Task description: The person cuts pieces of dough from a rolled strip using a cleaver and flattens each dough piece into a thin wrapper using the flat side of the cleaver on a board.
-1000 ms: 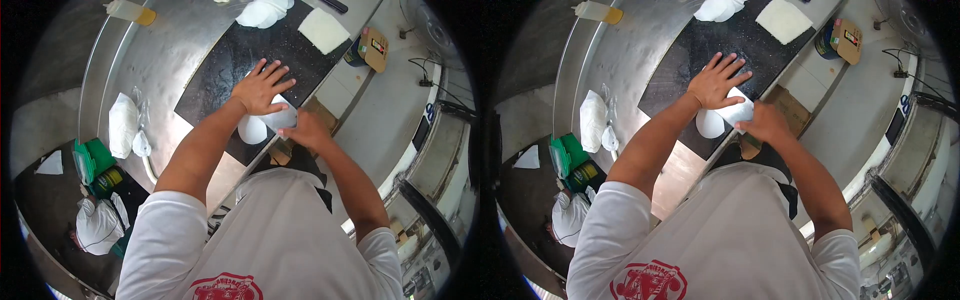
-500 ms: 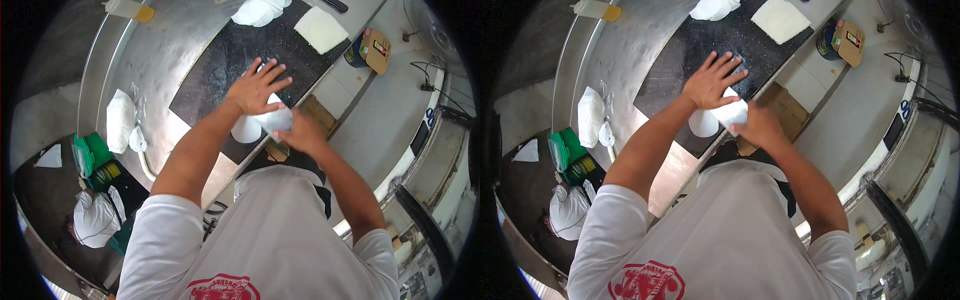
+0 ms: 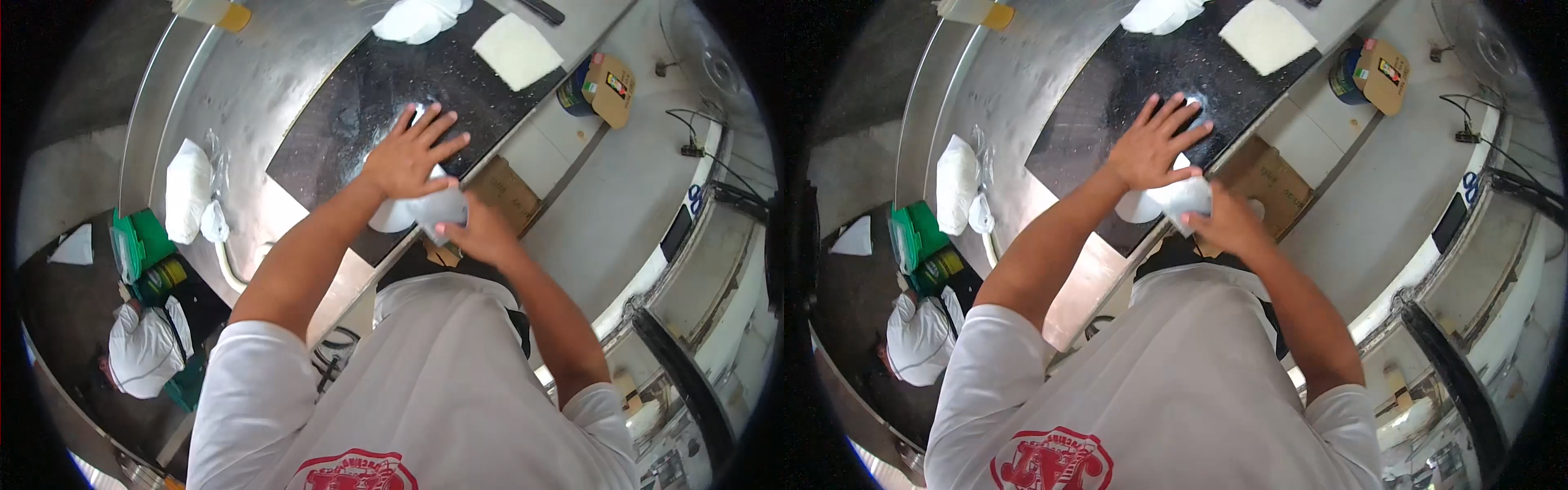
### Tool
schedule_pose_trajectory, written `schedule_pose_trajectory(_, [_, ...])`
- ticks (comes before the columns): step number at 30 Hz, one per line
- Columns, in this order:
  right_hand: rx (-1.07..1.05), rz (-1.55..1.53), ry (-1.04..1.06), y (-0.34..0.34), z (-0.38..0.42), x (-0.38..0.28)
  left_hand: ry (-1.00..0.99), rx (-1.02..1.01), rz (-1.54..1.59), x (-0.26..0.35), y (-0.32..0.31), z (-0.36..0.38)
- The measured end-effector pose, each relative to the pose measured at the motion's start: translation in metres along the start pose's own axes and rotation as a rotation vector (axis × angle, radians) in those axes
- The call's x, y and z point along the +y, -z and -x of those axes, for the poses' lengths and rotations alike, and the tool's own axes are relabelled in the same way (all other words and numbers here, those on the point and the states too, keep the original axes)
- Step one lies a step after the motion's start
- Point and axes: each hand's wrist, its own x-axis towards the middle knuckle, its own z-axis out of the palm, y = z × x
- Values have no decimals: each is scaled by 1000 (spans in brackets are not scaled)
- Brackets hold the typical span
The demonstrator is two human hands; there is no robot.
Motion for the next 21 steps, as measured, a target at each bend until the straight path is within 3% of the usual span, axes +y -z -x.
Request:
schedule_pose_trajectory(3, [-51, -15, 34, -43, 27, 16, 4, -85, 77, 33, -13, 59])
schedule_pose_trajectory(6, [323, 118, 270, -46, 22, 22, -32, -34, 45, 22, -19, 32])
schedule_pose_trajectory(8, [-20, 183, -202, -2, 6, -5, -61, 15, -33, 11, -14, 6])
schedule_pose_trajectory(11, [156, 308, 18, 19, -17, -2, -83, 120, -75, -10, -7, -22])
schedule_pose_trajectory(14, [287, 297, -34, 18, -27, -4, -51, 288, -104, -20, -2, -29])
schedule_pose_trajectory(15, [310, 240, -46, 16, -20, -14, 50, 374, -84, -22, 3, -26])
schedule_pose_trajectory(16, [290, 238, -66, -2, -14, -13, 155, 444, -59, -19, 8, -16])
schedule_pose_trajectory(18, [477, 79, -133, -37, -5, -17, 202, 486, 103, -20, 13, 20])
schedule_pose_trajectory(19, [539, 22, -27, -73, 0, -6, 212, 465, 180, -21, 11, 43])
schedule_pose_trajectory(20, [547, 86, 53, -105, 8, -1, 221, 460, 245, -22, 11, 64])
schedule_pose_trajectory(21, [454, 17, -41, -121, 19, -19, 230, 381, 342, -19, 10, 89])
